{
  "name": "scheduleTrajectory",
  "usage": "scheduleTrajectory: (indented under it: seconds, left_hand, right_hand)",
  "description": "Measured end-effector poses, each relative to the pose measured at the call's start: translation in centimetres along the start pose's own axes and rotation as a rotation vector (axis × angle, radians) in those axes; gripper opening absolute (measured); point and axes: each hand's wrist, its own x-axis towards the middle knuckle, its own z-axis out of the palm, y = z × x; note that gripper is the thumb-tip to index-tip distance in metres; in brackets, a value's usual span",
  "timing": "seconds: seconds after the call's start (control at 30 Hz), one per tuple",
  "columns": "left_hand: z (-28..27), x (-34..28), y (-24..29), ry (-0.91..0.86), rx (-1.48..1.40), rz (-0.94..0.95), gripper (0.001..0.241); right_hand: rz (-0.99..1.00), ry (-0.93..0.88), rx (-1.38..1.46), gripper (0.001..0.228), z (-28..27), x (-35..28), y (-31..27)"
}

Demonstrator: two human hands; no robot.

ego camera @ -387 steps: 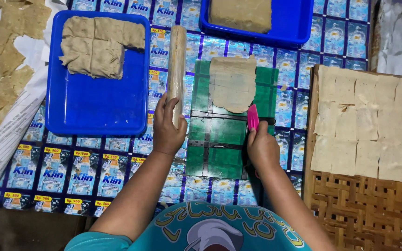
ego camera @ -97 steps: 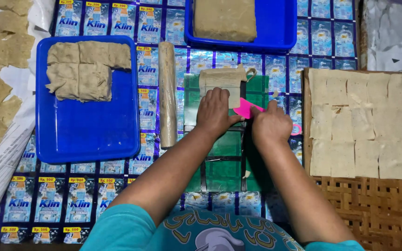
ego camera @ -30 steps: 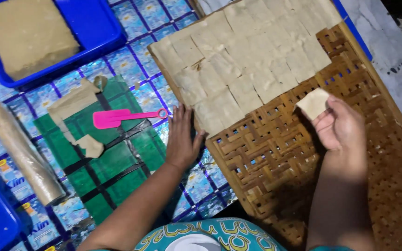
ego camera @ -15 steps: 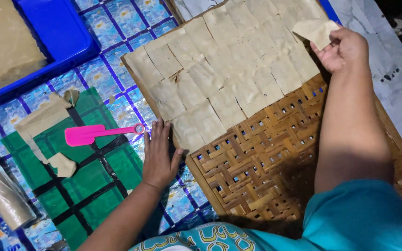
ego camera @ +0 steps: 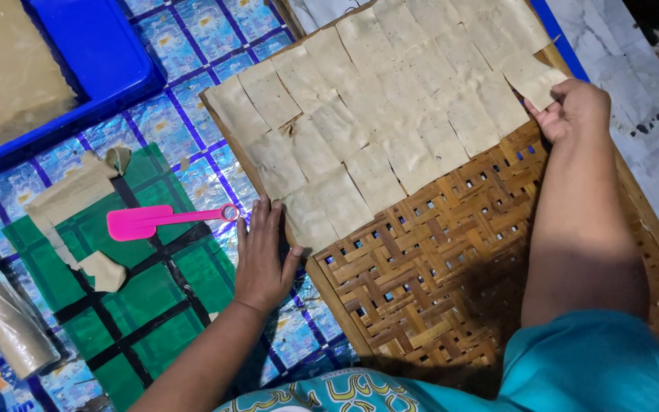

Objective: Rolling out dough with a rolling pin, trimming it into squares with a scraper, and placing them on a tray.

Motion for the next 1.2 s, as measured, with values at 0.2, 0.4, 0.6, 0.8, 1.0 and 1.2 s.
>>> scheduleTrajectory:
  seconds: [0.2,0.4,0.6,0.8,1.0,1.2]
  left_hand:
    - [-0.1,0.1,0.1,-0.008,-0.011,-0.008,0.072]
    - [-0.1,0.1,0.2,-0.011,-0.020,-0.025,0.073]
    - [-0.1,0.1,0.2,-0.013,-0.022,-0.036,0.071]
    - [-0.2,0.1,0.2,-0.019,-0.023,-0.030,0.071]
    - [0.0,-0.2,-0.1,0.021,-0.050,-0.006,0.071]
    - [-0.5,-0.7,-0.8,0.128,-0.333,-0.001,0.065]
  right_hand:
    - [-0.008,0.012,-0.034,0.024,0.0,-0.3,0.0]
    - [-0.024,0.014,-0.211,0.013,0.0,-0.4,-0.4]
    - [-0.084,0.035,-0.517,0.010,-0.3,0.5,-0.6]
    - [-0.113,0.059,-0.726,0.019,0.2,-1.1,-0.9]
    - [-0.687,0.097,-0.914,0.031,-1.7,-1.8,1.8]
    - [-0.816,-0.489,-0.840,0.034,8.6,-25.8,7.1]
